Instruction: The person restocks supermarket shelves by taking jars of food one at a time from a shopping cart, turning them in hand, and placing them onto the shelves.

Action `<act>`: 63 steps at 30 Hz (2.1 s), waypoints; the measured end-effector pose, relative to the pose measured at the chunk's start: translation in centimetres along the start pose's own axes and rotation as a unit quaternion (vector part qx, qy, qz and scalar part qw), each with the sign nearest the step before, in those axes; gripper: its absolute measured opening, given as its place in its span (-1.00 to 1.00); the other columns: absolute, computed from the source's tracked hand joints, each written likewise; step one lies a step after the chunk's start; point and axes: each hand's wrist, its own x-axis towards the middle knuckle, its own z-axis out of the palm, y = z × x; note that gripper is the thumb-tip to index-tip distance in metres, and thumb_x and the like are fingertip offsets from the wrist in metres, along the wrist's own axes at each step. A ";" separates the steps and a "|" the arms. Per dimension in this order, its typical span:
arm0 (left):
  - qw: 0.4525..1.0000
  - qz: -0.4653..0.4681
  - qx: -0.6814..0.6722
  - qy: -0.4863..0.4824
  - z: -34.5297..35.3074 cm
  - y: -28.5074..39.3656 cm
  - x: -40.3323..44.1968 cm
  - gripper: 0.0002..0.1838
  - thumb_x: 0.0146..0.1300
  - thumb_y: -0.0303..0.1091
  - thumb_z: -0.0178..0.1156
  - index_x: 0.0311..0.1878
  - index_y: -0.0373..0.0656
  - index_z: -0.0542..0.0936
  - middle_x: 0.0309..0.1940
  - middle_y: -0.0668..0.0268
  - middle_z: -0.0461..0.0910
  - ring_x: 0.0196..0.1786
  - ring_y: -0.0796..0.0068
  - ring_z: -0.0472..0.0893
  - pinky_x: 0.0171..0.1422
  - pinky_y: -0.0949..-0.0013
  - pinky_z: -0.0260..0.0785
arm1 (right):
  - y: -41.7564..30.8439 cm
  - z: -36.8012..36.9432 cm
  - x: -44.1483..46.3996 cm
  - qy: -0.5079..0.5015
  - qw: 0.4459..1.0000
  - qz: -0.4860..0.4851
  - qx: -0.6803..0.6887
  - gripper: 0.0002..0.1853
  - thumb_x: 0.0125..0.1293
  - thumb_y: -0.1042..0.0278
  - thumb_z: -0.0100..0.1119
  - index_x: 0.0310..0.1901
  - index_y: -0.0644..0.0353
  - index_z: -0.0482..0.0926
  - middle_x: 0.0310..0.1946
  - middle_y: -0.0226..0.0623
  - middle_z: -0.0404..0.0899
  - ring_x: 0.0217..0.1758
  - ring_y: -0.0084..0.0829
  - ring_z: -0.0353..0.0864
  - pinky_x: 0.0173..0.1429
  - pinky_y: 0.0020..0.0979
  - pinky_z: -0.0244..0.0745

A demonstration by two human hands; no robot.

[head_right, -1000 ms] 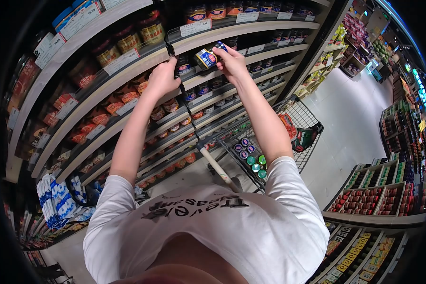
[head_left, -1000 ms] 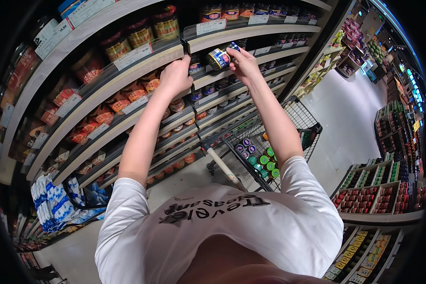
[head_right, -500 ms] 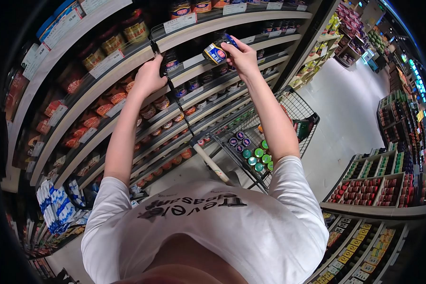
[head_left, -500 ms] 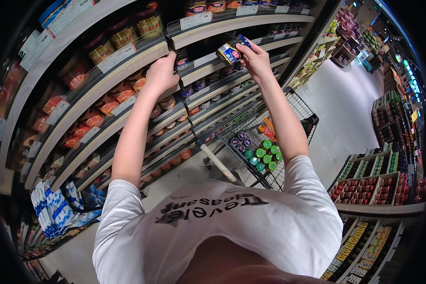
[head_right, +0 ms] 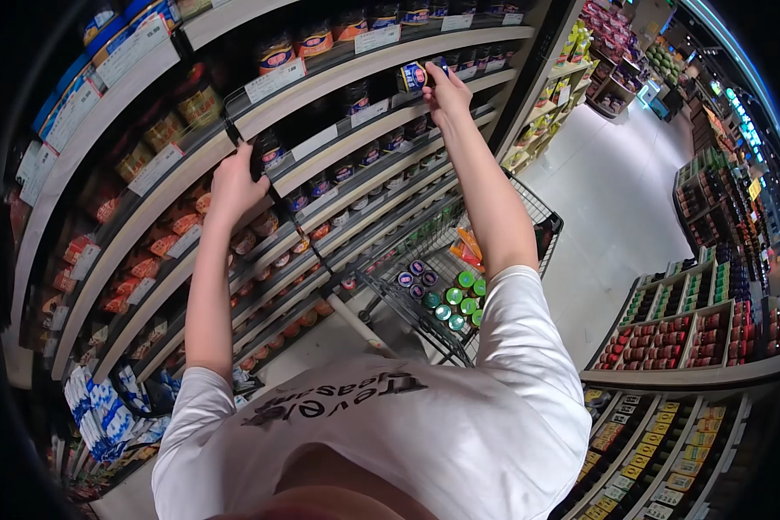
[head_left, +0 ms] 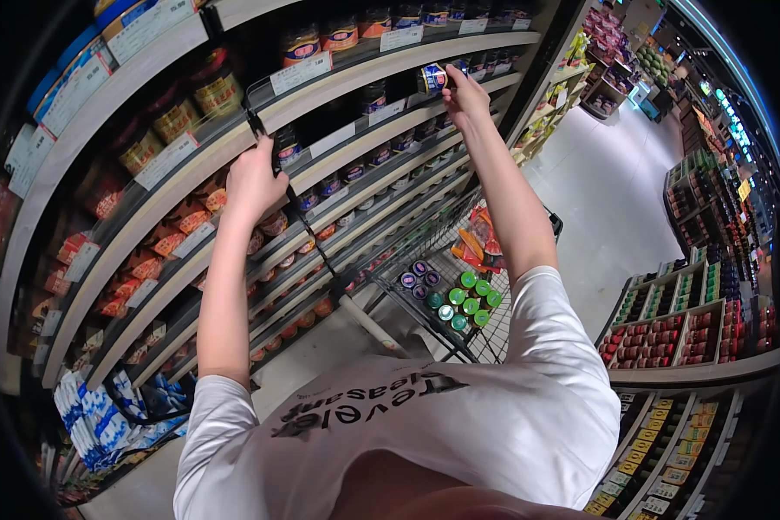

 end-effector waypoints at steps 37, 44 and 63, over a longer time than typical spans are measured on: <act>1.000 -0.001 0.009 0.025 1.1 -0.1 -0.1 -0.41 0.13 -0.36 0.35 0.22 -0.37 0.45 -0.16 -0.19 0.70 -0.02 -0.27 0.70 0.09 -0.10 0.58 | 3.6 1.8 6.7 -0.305 0.748 -0.217 -0.549 -0.52 0.20 0.37 0.45 0.16 0.31 0.66 0.03 0.11 0.74 0.16 0.00 0.72 0.29 -0.20 0.56; 0.999 -0.002 0.010 0.031 1.2 0.1 -0.1 -0.35 0.13 -0.34 0.33 0.28 -0.42 0.40 -0.15 -0.19 0.70 -0.05 -0.27 0.70 0.08 -0.11 0.59 | 3.5 2.5 4.9 -0.288 0.698 -0.261 -0.601 -0.53 0.29 0.30 0.39 0.20 0.30 0.63 0.07 0.17 0.69 0.16 0.09 0.67 0.28 -0.15 0.54; 0.938 0.040 -0.269 0.214 5.0 3.5 -5.4 -0.38 0.21 -0.50 0.32 0.38 -0.20 0.44 0.44 0.00 0.42 -0.48 0.45 0.67 -0.30 0.42 0.55 | 19.3 -22.5 -29.4 0.030 0.867 -0.104 -0.486 -0.81 0.28 0.51 0.28 -0.08 0.29 0.68 -0.32 -0.41 0.67 -0.33 -0.63 0.56 -0.21 -0.50 0.50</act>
